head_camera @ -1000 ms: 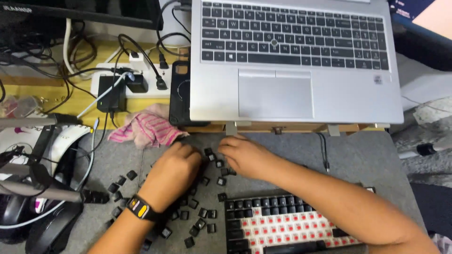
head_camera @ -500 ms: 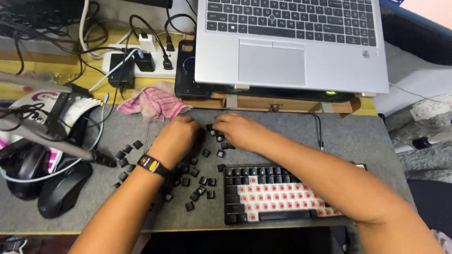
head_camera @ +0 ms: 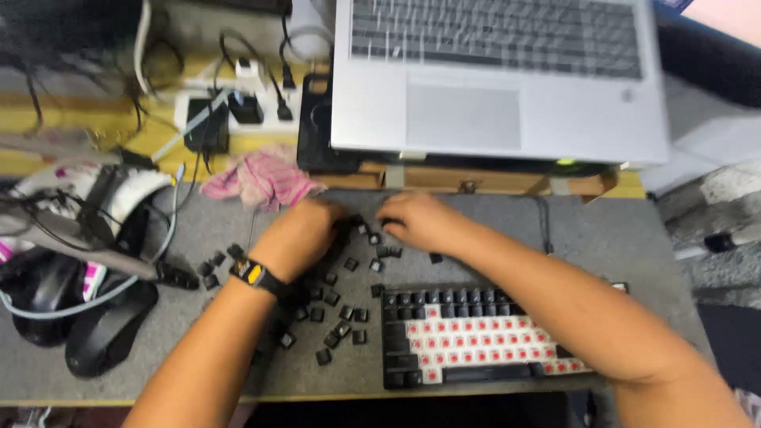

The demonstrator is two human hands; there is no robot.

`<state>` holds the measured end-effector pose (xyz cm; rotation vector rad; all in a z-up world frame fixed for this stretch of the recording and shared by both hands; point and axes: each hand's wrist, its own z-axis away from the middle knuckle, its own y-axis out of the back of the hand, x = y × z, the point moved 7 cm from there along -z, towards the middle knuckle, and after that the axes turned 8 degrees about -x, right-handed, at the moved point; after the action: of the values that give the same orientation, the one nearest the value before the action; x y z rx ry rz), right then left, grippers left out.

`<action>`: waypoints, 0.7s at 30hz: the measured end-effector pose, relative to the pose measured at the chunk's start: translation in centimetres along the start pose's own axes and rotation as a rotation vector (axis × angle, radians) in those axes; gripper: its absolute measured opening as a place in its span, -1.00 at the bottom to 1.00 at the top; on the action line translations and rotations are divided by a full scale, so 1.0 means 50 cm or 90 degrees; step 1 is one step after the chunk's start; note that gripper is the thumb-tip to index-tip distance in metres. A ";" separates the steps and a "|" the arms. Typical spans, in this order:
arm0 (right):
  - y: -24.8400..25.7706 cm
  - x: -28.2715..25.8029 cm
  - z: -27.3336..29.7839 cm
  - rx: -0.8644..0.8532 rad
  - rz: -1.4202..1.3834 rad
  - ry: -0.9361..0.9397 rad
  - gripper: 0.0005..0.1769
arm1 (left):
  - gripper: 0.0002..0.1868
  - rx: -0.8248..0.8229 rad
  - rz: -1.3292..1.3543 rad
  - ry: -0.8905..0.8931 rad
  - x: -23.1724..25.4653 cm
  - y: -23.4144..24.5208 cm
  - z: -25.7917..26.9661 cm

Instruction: The person is assembling a mechanical keyboard by placing keycaps onto the keyboard base. They pick up keycaps from a pile on the desk and insert them into the corresponding slots on the keyboard.

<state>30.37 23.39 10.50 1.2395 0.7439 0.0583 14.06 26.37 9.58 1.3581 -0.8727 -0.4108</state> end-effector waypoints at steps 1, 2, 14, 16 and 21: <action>-0.003 0.014 -0.006 -0.012 -0.013 -0.003 -0.74 | -0.81 -0.014 0.010 0.006 0.008 0.012 -0.007; -0.005 0.017 -0.008 0.027 -0.020 0.021 -0.73 | -0.80 -0.012 0.030 0.006 0.018 0.021 -0.004; 0.040 -0.023 0.012 0.083 -0.162 0.044 -0.66 | -0.79 -0.052 0.176 0.030 0.009 0.103 0.052; 0.043 -0.026 0.006 0.076 -0.114 0.048 -0.71 | -0.79 -0.054 0.172 0.026 0.010 0.136 0.078; 0.026 -0.064 -0.015 0.002 0.013 0.064 -0.73 | -0.61 -0.012 0.076 -0.013 0.029 0.227 0.166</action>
<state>27.97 23.10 13.09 1.2539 0.8188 0.1365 6.31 22.11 20.58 1.2795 -0.9598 -0.3392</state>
